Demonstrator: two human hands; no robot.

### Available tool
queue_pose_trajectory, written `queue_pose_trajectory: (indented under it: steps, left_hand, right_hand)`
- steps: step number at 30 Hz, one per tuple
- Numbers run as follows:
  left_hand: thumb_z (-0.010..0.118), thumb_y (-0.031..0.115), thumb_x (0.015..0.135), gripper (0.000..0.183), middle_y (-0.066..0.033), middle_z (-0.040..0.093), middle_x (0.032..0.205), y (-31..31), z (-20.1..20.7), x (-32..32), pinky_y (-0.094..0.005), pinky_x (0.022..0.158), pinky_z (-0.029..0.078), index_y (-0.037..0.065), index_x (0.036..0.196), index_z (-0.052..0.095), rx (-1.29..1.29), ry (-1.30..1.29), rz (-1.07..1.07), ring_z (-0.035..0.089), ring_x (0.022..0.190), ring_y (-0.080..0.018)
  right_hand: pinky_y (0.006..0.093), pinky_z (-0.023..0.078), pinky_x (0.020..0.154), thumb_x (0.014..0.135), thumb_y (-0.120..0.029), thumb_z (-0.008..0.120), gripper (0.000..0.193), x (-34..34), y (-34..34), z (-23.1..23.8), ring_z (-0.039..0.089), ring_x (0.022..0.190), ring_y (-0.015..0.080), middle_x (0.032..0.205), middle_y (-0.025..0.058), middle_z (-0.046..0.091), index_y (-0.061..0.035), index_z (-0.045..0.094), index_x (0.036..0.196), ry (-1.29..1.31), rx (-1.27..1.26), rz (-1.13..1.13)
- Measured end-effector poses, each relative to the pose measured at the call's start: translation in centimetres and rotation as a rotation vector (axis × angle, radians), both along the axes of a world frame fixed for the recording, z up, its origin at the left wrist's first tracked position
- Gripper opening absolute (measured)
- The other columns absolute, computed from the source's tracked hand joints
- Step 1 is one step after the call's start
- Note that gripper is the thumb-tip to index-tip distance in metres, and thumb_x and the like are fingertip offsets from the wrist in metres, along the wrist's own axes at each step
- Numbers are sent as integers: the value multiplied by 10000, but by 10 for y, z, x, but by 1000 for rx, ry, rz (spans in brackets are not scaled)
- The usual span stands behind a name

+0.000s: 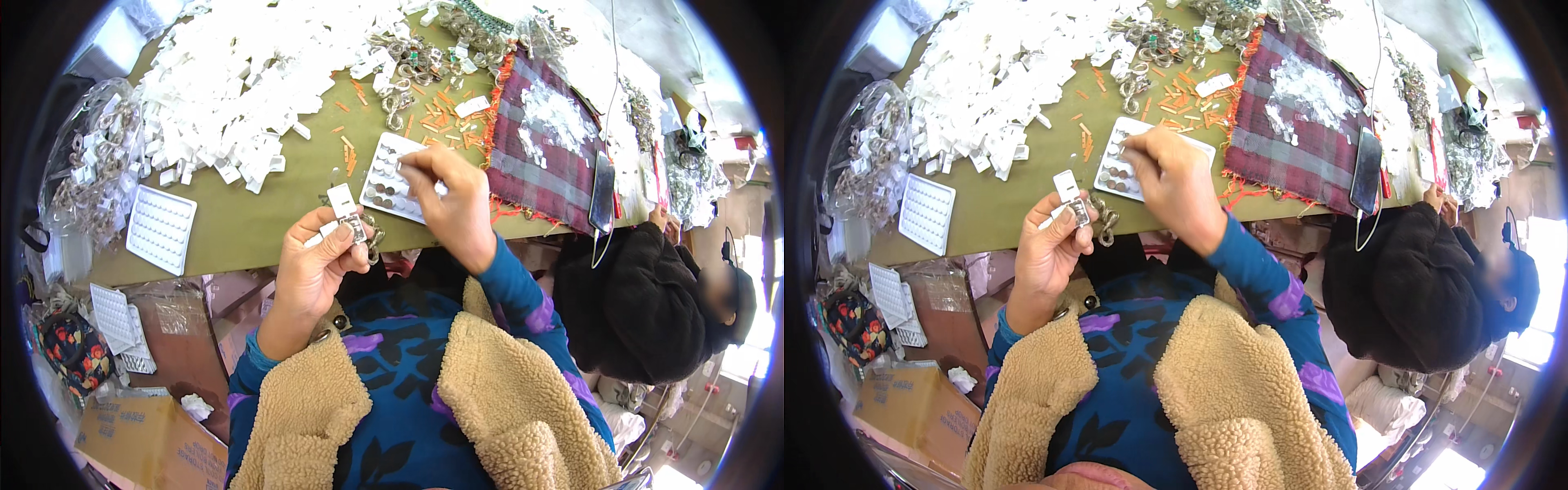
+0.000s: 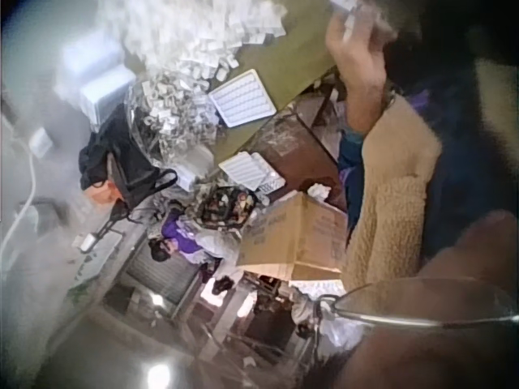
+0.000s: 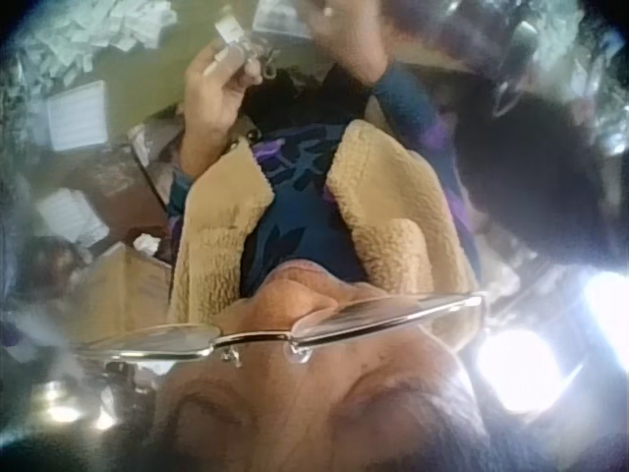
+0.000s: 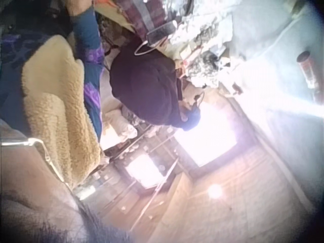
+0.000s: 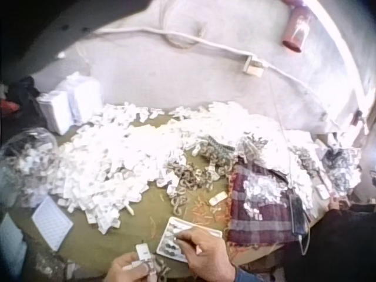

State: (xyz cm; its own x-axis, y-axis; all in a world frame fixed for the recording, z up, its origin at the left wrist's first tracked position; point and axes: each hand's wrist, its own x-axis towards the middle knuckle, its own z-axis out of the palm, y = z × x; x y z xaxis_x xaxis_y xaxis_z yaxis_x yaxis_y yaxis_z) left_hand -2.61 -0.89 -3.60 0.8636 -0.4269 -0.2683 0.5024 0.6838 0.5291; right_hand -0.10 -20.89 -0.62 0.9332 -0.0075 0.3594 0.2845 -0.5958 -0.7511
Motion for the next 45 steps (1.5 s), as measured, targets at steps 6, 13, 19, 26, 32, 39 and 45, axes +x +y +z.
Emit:
queue_pose_trajectory:
  steps: [6,13,19,26,32,39,45]
  left_hand:
    - [642,57,918,185,-147,680,879,-3,-5,-11,-309,622,619,-36,1076,615,-20,-30,2,681,709,-181]
    - [645,74,922,185,-100,671,837,-5,0,-29,-278,602,600,-42,1063,617,-36,29,9,659,661,-160]
    - [641,94,931,182,-96,678,848,-4,2,-31,-269,617,600,-51,1040,626,-63,24,84,664,674,-145]
    - [624,73,920,156,-114,689,860,1,18,-34,-232,543,557,-38,1030,629,132,-101,4,656,638,-121]
    - [675,94,890,173,-80,655,789,0,10,-31,-224,512,523,-20,1016,640,244,-106,-137,621,583,-108]
    - [707,255,888,371,-10,609,890,4,4,-32,-126,476,401,-23,1104,592,-302,153,-208,464,581,-15]
    - [647,239,942,344,4,596,889,0,0,-30,-138,511,380,-25,1151,574,-237,95,-166,438,580,-5]
  right_hand:
    - [328,535,653,778,36,706,138,-47,35,13,658,726,277,817,122,657,1,667,906,-56,84,105]
    - [343,522,645,811,19,672,85,-45,22,24,654,763,266,846,120,635,10,648,892,142,17,373]
    - [394,524,724,762,-85,755,359,-59,39,7,612,850,357,988,201,588,40,633,1075,-274,34,401]
    - [297,506,730,941,-171,609,240,-60,26,20,606,801,146,893,86,647,50,670,1011,217,544,226]
    - [269,503,638,861,-86,704,154,-52,35,20,598,732,91,791,47,646,57,660,901,607,553,155]
    - [345,520,761,741,-103,785,270,-53,17,21,634,863,275,1057,119,639,-30,702,987,-34,141,470]
    - [381,528,719,673,-60,754,253,-54,18,11,626,828,285,926,127,626,9,634,886,-525,-186,390]
